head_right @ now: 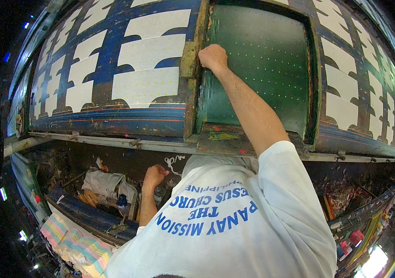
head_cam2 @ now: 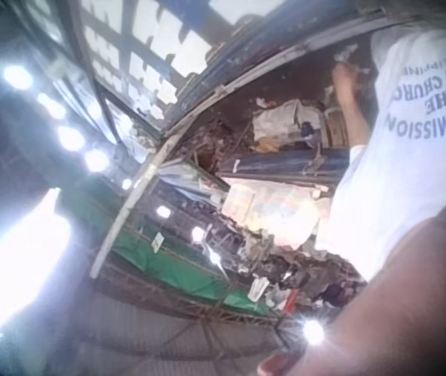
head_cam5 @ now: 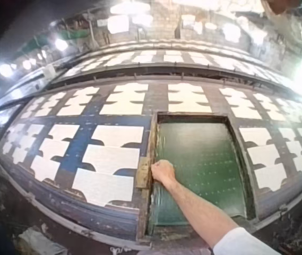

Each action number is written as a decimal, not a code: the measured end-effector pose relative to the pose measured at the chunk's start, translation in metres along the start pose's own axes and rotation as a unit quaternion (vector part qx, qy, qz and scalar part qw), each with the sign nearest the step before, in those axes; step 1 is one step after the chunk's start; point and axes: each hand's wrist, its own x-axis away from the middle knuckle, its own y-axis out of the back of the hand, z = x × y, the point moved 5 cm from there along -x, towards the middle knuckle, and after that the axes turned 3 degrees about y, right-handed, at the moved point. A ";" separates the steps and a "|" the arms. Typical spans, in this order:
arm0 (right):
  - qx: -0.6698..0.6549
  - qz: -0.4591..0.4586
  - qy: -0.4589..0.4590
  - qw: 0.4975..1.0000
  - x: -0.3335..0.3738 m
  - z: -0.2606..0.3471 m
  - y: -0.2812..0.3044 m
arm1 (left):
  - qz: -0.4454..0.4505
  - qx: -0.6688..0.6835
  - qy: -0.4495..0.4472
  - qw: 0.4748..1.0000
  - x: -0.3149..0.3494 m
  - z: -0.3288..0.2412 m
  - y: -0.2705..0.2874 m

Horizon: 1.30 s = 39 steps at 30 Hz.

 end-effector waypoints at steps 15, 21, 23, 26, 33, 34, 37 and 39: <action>0.157 0.140 0.438 0.874 0.269 0.111 -0.005 | -0.261 0.157 -0.073 0.950 -0.002 -0.004 0.013; 0.119 0.258 0.537 0.794 0.381 0.085 -0.058 | -0.398 0.089 -0.005 0.913 0.047 0.004 0.040; 0.070 0.236 0.572 0.782 0.396 0.070 -0.052 | -0.471 -0.021 -0.052 0.880 0.073 -0.001 0.048; 0.114 0.349 0.556 0.746 0.407 0.057 -0.052 | -0.534 -0.099 -0.111 0.832 0.110 -0.013 0.048; -0.051 0.415 0.477 0.773 0.421 0.052 -0.068 | -0.381 0.474 0.045 0.793 0.145 -0.046 -0.037; -0.152 0.368 0.492 0.774 0.422 0.046 -0.068 | -0.328 0.588 -0.007 0.739 0.148 -0.064 -0.049; -0.161 0.394 0.416 0.804 0.428 0.007 -0.091 | -0.117 0.843 -0.102 0.515 0.170 -0.120 -0.056; -0.170 0.462 0.280 0.824 0.435 -0.019 -0.095 | -0.189 0.809 -0.199 0.520 0.197 -0.143 -0.034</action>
